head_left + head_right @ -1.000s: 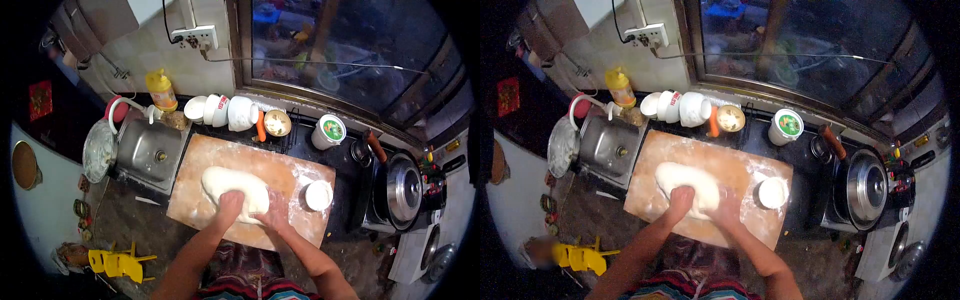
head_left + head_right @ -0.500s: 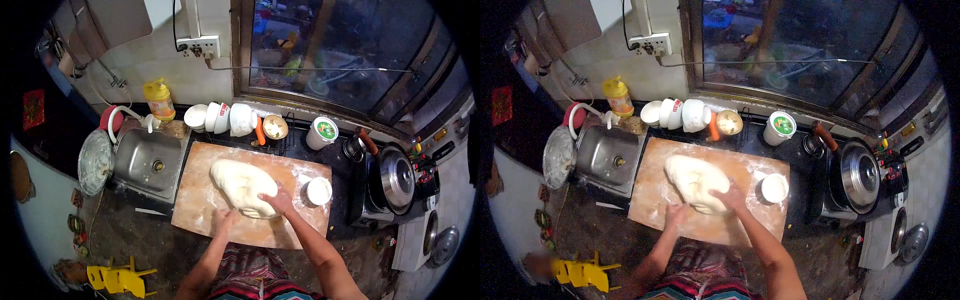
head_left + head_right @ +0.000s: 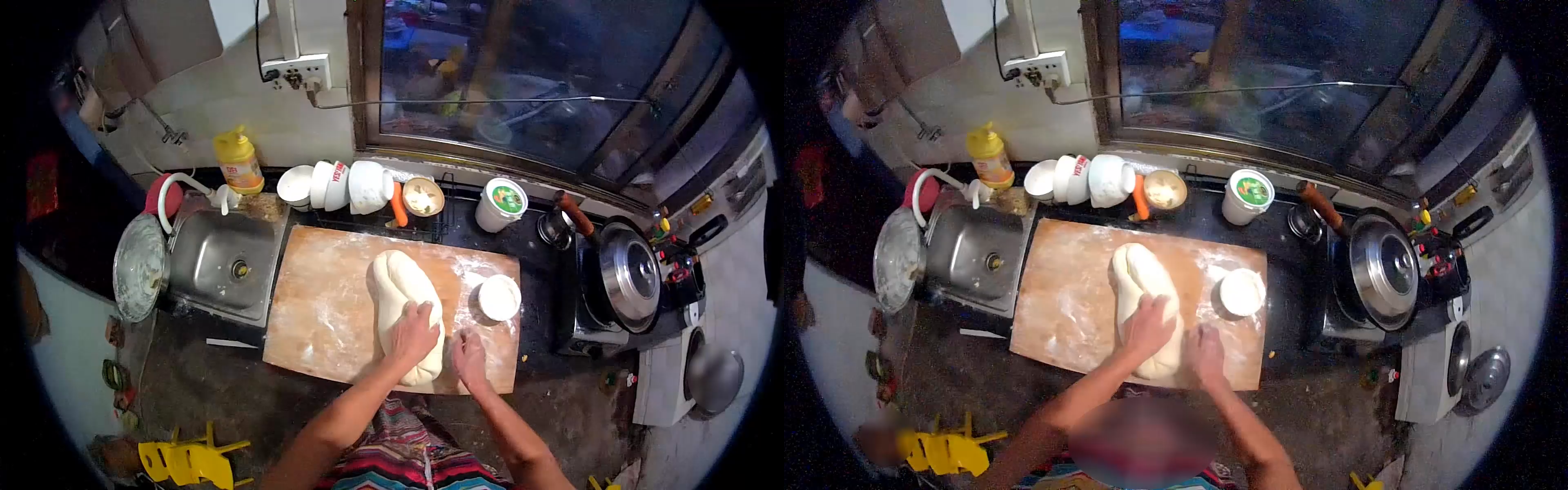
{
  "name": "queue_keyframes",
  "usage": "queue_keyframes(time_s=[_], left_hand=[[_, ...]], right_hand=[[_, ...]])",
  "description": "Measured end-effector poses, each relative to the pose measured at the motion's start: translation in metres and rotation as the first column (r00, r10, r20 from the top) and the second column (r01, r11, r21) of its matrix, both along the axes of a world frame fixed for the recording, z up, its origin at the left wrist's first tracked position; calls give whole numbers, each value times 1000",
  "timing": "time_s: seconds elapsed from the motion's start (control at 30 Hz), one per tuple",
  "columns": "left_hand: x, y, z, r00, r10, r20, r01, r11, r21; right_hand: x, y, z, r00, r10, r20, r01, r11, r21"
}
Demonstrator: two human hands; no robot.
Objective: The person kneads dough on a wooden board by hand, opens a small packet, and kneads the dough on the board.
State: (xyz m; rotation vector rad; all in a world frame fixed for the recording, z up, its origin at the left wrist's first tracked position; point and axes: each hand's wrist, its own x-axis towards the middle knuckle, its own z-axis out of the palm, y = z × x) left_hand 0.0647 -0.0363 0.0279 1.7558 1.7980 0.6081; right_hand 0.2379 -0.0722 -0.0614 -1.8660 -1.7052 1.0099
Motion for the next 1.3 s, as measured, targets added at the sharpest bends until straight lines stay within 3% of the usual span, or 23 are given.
queue_keyframes(time_s=[0.07, 0.13, 0.17, 0.2, 0.23, 0.27, 0.37, 0.47, 0.57, 0.67, 0.77, 0.8, 0.9, 1.0, 1.03, 1.1, 1.2, 1.3], left_hand=[[2, 22, -77, 988, -146, 40, 145, 989, 38], [-16, 27, -10, 847, -4, 532, 65, 993, -96], [-30, 34, 8, 885, 90, 456, 5, 979, -202], [-47, 40, 14, 914, 176, 366, -62, 951, -302], [-62, 49, 11, 935, 218, 280, -190, 974, -125], [-81, 67, 5, 938, 257, 234, -209, 955, -210], [-110, 124, -44, 974, 104, 201, -85, 991, -103], [-110, 158, -28, 993, -87, 75, 101, 970, -223], [-100, 173, -35, 998, -50, 26, 56, 941, -333], [-96, 177, -21, 1000, 26, 16, -19, 929, -370], [-86, 157, -20, 997, 75, -12, -76, 978, -193], [-82, 144, -16, 998, 61, -13, -63, 989, -135], [-66, 78, -1, 995, 9, -95, -2, 997, 72], [-25, -12, -2, 959, 8, -284, 92, 937, 336], [-12, -40, -16, 938, 25, -347, 132, 898, 420], [9, -86, -25, 908, 47, -416, 210, 808, 550], [12, -118, -14, 982, -22, -188, 112, 870, 480], [0, -110, -2, 979, 168, -113, -106, 900, 423]], right_hand=[[-21, 15, 81, 997, -74, 24, 63, 949, 309], [-40, 23, 86, 956, 229, 182, -261, 950, 174], [-51, 27, 85, 894, 380, 237, -408, 909, 85], [-61, 33, 82, 890, 382, 247, -403, 914, 38], [-72, 40, 73, 888, 383, 255, -394, 919, -9], [-82, 49, 65, 884, 385, 265, -385, 921, -56], [-103, 72, 43, 849, 447, 283, -470, 882, 18], [-129, 97, 51, 853, 426, 303, -417, 904, -95], [-142, 119, 32, 896, 331, 295, -316, 944, -100], [-144, 145, 10, 882, 398, 253, -397, 916, -60], [-130, 148, 28, 900, 435, -20, -427, 873, -235], [-115, 152, 37, 866, 464, -186, -489, 707, -510], [-71, 108, 137, 702, 139, -698, -597, 648, -472], [-14, 102, 148, 798, 382, -466, -525, 820, -228], [-9, 103, 139, 874, 326, -362, -389, 914, -117], [-23, 93, 148, 940, 297, -170, -296, 955, 31], [-51, 47, 88, 852, 347, 393, -512, 712, 480], [-46, 16, 87, 901, 362, 240, -435, 741, 512]])
